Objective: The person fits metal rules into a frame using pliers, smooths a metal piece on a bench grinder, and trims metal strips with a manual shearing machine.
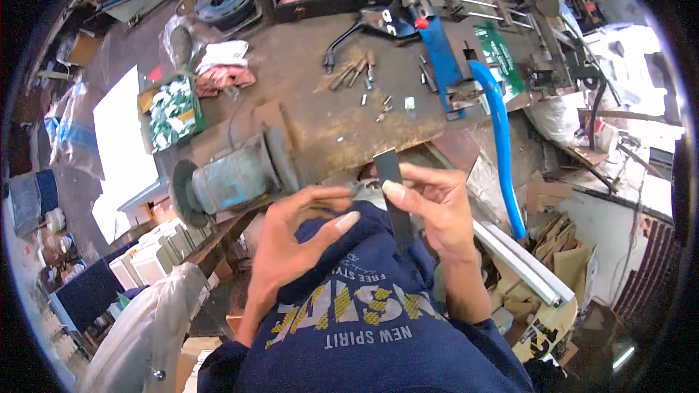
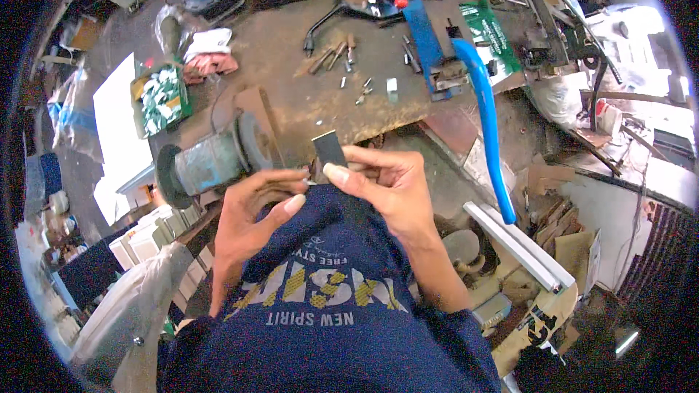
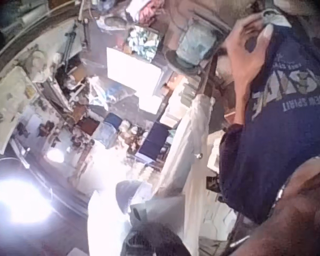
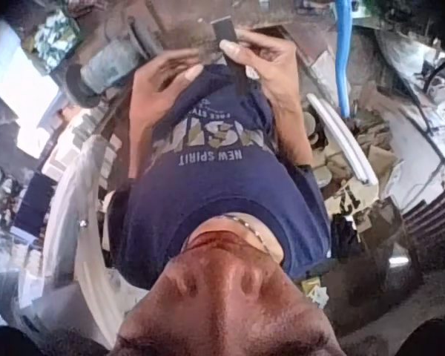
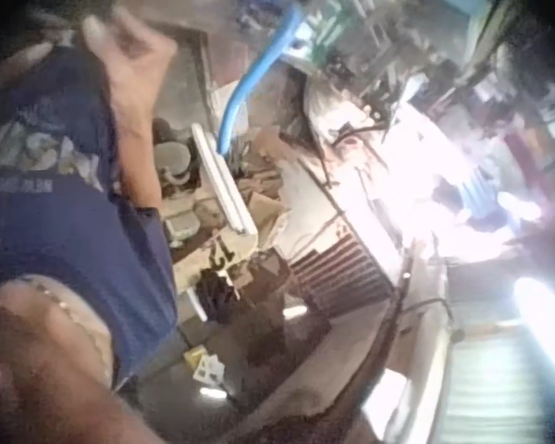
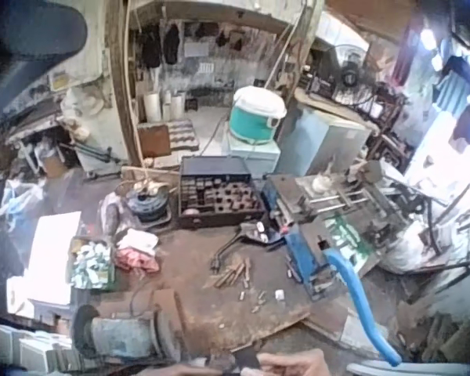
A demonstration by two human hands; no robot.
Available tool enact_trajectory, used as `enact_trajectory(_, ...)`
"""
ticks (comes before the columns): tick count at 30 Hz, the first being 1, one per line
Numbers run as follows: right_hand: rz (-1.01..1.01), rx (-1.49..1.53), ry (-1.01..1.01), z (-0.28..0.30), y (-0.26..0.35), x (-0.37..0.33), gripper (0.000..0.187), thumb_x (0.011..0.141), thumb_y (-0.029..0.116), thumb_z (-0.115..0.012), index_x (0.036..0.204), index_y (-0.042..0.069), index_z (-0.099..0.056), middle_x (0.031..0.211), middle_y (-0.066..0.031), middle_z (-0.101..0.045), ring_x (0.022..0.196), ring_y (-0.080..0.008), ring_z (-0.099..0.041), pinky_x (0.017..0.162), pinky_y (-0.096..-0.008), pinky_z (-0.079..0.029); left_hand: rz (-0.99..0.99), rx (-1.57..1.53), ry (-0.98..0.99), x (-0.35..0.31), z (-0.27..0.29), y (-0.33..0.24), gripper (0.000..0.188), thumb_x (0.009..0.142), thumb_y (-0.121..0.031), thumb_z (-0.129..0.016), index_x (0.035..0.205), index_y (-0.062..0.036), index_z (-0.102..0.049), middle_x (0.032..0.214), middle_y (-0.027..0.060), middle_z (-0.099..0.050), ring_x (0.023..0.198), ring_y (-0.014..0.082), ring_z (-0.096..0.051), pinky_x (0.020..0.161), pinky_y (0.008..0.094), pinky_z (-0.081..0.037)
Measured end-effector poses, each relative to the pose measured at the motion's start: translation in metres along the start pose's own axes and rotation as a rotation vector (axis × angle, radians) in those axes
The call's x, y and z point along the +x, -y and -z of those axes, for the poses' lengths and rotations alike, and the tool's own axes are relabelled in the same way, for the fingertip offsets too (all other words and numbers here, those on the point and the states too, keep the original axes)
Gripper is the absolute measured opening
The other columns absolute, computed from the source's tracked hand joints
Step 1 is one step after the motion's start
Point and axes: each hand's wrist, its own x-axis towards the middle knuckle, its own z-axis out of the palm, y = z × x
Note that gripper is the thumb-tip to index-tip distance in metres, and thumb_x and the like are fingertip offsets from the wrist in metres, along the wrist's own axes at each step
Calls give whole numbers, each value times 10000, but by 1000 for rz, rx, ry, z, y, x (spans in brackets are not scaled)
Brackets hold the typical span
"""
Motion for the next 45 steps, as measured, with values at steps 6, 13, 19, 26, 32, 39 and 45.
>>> enact_trajectory(6,106,-131,-66,72,17,12,296,819,-20,-761,1104,-67,-699,951,-104,-732,814,-117,-685,733,-237,-554,-31,-168,-69,81,-92,-26,290,887,-117,-731,1106,66,-675,1006,97,-720,912,128,-666,852,259,-515)
enact_trajectory(13,187,-265,-135,191,49,40,571,738,53,-858,1228,-23,-575,963,-115,-728,872,-132,-696,723,-257,-569,-11,-151,-193,175,-202,-12,192,886,-118,-739,1003,31,-706,905,54,-710,828,74,-638,754,220,-499)
enact_trajectory(19,441,-866,-518,308,27,52,599,780,241,-827,1243,-21,-552,1075,-184,-667,933,-255,-669,829,-392,-521,-80,25,-183,229,-240,-41,144,928,-109,-687,978,11,-626,911,48,-672,811,108,-658,670,237,-530)
enact_trajectory(26,-228,-437,-123,369,-41,34,435,901,440,-670,922,6,-668,631,-91,-586,608,-170,-550,584,-383,-446,-296,283,-216,336,-205,-95,207,920,-108,-694,1069,-4,-595,909,45,-657,788,118,-661,673,261,-535)
enact_trajectory(32,-249,-613,-166,347,-8,39,398,986,372,-571,869,-3,-638,581,-55,-513,552,-140,-459,532,-357,-388,-628,855,-246,460,-134,-93,176,826,-30,-725,1000,-1,-733,889,116,-749,788,152,-706,724,268,-535)
enact_trajectory(39,-702,-632,-152,311,94,58,468,1003,424,-534,810,-2,-566,626,-51,-507,596,-138,-471,551,-353,-380,-692,867,-287,503,-124,-45,144,811,-14,-717,952,-26,-747,884,135,-736,780,237,-709,712,304,-535)
enact_trajectory(45,-765,-726,-198,305,95,60,462,992,410,-550,921,-44,-601,715,-128,-567,693,-214,-511,652,-406,-410,-733,972,-318,513,-128,-27,177,780,26,-716,942,-33,-753,877,120,-734,766,237,-683,704,310,-522)
